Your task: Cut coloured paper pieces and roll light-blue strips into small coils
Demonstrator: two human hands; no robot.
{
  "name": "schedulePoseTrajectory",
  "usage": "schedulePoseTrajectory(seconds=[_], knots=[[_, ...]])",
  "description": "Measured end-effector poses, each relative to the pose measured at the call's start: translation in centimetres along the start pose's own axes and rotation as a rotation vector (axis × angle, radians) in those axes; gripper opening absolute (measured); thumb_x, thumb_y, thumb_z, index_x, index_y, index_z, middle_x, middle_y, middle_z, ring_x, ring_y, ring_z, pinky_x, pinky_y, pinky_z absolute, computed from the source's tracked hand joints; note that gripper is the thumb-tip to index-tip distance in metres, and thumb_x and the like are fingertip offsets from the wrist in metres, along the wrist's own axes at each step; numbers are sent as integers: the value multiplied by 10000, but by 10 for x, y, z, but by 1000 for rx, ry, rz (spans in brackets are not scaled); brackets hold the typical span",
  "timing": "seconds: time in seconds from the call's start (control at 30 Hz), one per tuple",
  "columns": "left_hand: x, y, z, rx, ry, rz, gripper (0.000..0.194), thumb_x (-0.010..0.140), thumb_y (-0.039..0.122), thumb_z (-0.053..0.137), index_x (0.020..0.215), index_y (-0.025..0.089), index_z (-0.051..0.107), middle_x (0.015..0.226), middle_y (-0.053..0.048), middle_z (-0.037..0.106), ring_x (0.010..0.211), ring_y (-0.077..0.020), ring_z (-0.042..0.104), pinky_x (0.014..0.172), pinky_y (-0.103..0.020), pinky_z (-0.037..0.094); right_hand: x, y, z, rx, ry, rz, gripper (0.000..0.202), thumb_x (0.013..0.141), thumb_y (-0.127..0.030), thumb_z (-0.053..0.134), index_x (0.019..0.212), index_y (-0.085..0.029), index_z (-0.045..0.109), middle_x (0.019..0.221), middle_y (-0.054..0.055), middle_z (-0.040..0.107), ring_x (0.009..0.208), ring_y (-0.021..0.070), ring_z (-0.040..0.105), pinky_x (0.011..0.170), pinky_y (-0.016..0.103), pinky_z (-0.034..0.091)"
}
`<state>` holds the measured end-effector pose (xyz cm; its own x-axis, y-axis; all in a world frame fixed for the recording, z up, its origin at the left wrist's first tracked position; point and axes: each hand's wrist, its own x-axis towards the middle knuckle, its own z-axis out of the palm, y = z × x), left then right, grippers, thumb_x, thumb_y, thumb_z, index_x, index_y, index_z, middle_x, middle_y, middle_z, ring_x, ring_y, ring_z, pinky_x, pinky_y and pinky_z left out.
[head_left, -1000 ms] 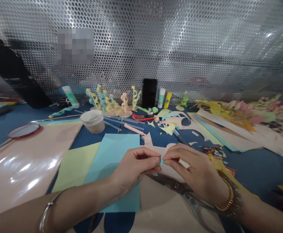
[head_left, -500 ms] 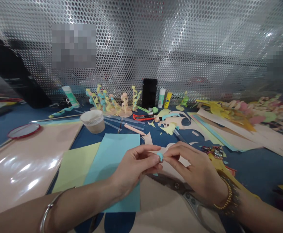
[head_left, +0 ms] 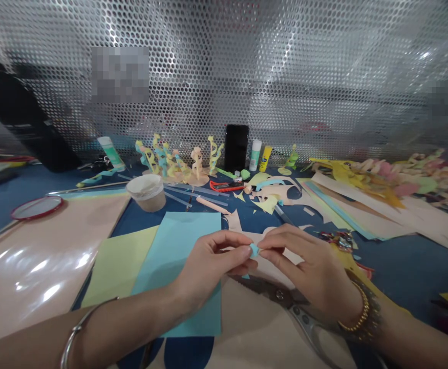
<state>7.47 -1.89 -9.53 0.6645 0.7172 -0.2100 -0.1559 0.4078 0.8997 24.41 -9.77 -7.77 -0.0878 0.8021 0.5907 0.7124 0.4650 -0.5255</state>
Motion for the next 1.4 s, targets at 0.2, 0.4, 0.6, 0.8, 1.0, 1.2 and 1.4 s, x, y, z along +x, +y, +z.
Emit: schedulePoseTrajectory(seconds=[0.2, 0.4, 0.6, 0.8, 1.0, 1.2, 1.4], knots=[[1, -1, 0, -13, -12, 8, 136, 679, 268, 810, 744, 179, 731, 670, 9, 717, 628, -109, 704, 640, -187, 562, -2, 0, -1, -99, 13, -91, 127, 871, -89, 574, 891, -151, 683, 859, 42, 664, 815, 115, 624, 765, 217, 493], [0, 1, 3, -51, -10, -17, 141, 648, 260, 830, 725, 180, 744, 655, 10, 727, 611, -104, 705, 629, -175, 564, -4, 3, 0, -129, 7, -129, 123, 902, -124, 546, 891, -158, 664, 848, 34, 656, 805, 111, 610, 759, 208, 485], [0, 0, 2, -76, -12, -32, 146, 638, 260, 836, 727, 182, 750, 675, 6, 730, 610, -107, 705, 639, -184, 569, -5, 3, 3, -155, -25, -109, 106, 898, -98, 528, 875, -170, 603, 857, 27, 626, 827, 119, 580, 766, 221, 470], [-3, 2, 2, -43, -40, 34, 192, 727, 261, 770, 910, 213, 741, 747, 6, 717, 682, -120, 714, 665, -200, 571, -3, -1, 3, -128, -5, -69, 103, 886, -88, 533, 851, -174, 577, 815, 13, 605, 797, 114, 563, 741, 223, 463], [-7, 5, 5, 155, 66, 167, 189, 652, 200, 803, 818, 188, 713, 708, 8, 708, 644, -112, 672, 607, -195, 554, -3, -4, 5, -63, 68, 22, 79, 852, -119, 594, 836, -196, 606, 774, -10, 617, 720, 99, 583, 661, 203, 474], [-8, 6, 4, 201, 75, 210, 156, 668, 220, 791, 817, 207, 748, 707, 4, 733, 621, -106, 654, 581, -187, 547, -2, 0, 4, 25, 107, 103, 94, 859, -158, 597, 913, -214, 650, 841, 11, 659, 755, 123, 616, 669, 231, 502], [-10, 7, 5, 247, 57, 210, 159, 669, 240, 797, 811, 214, 730, 730, 3, 724, 659, -128, 659, 621, -224, 554, -2, 0, 2, 104, 79, 76, 106, 853, -144, 602, 865, -215, 680, 831, 23, 686, 769, 145, 641, 678, 262, 525]])
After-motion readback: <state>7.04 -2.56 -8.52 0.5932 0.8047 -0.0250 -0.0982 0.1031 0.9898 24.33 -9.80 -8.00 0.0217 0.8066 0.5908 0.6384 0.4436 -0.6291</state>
